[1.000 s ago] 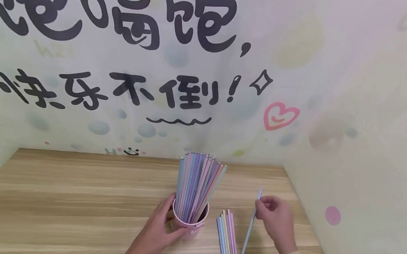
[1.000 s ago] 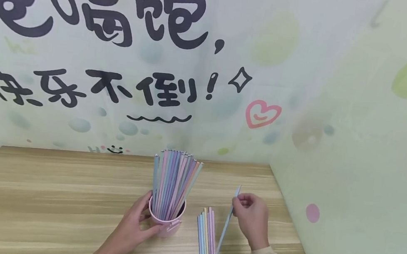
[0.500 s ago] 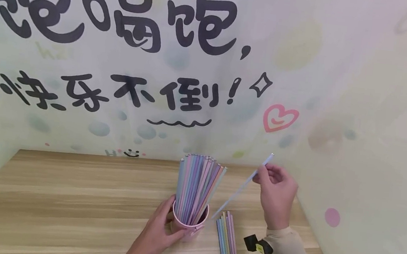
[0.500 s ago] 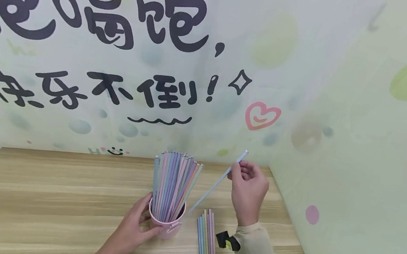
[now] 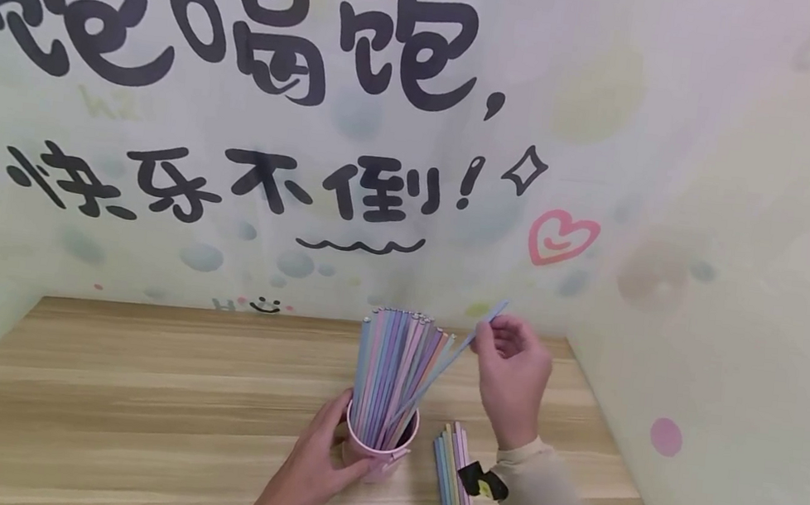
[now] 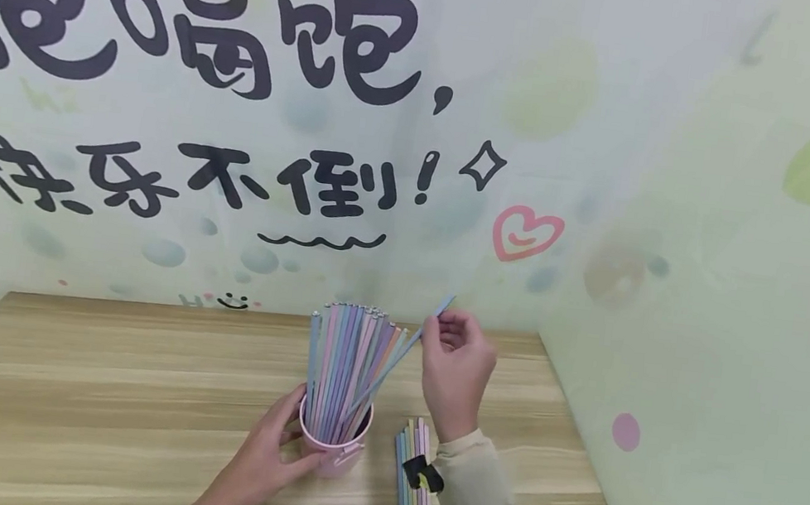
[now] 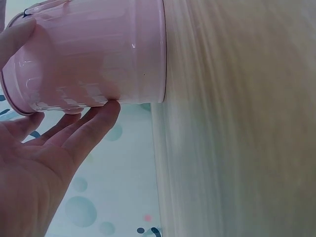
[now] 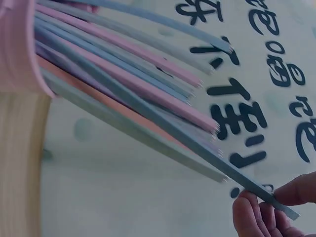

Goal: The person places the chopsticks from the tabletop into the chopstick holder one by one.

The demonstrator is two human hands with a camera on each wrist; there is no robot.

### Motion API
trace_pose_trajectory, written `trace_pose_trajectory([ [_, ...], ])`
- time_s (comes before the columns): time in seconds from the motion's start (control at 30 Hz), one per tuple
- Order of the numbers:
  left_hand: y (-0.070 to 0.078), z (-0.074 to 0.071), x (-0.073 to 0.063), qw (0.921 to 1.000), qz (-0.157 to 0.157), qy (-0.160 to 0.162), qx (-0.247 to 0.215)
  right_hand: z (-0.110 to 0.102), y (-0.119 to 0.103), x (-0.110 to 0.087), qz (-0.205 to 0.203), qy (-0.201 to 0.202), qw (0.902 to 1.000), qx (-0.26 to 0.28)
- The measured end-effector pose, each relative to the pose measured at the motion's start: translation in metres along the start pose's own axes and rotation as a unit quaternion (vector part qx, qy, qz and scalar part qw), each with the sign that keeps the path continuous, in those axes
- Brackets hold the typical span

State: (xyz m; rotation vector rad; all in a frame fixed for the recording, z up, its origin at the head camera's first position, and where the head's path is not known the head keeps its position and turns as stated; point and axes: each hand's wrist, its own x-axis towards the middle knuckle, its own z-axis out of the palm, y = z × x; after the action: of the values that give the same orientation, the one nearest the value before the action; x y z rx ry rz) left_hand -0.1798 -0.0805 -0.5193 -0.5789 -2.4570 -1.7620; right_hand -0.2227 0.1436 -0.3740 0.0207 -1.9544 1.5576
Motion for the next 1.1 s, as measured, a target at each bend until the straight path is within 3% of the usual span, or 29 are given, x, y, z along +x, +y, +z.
trace_pose_trajectory([
  [0.33,0.0,0.0,0.0,0.9999,-0.008,-0.007,-0.008,0.022,0.034,-0.037,-0.009,-0.07,0.9907,-0.117],
  [0.53,0.001,-0.001,0.001,0.9998,-0.012,-0.01,-0.013,0.016,0.038,-0.039,-0.011,-0.081,0.9895,-0.119],
  [0.73,0.003,0.0,0.002,0.9999,-0.01,-0.007,0.0,0.001,0.052,-0.042,0.031,-0.084,0.9865,-0.138],
  [0.87,0.002,0.001,0.002,0.9999,-0.011,-0.005,0.008,-0.012,0.066,-0.045,0.074,-0.107,0.9764,-0.173],
  [1.1,0.001,0.001,0.002,0.9999,-0.012,-0.004,0.011,-0.034,0.09,-0.053,0.14,-0.15,0.9505,-0.233],
])
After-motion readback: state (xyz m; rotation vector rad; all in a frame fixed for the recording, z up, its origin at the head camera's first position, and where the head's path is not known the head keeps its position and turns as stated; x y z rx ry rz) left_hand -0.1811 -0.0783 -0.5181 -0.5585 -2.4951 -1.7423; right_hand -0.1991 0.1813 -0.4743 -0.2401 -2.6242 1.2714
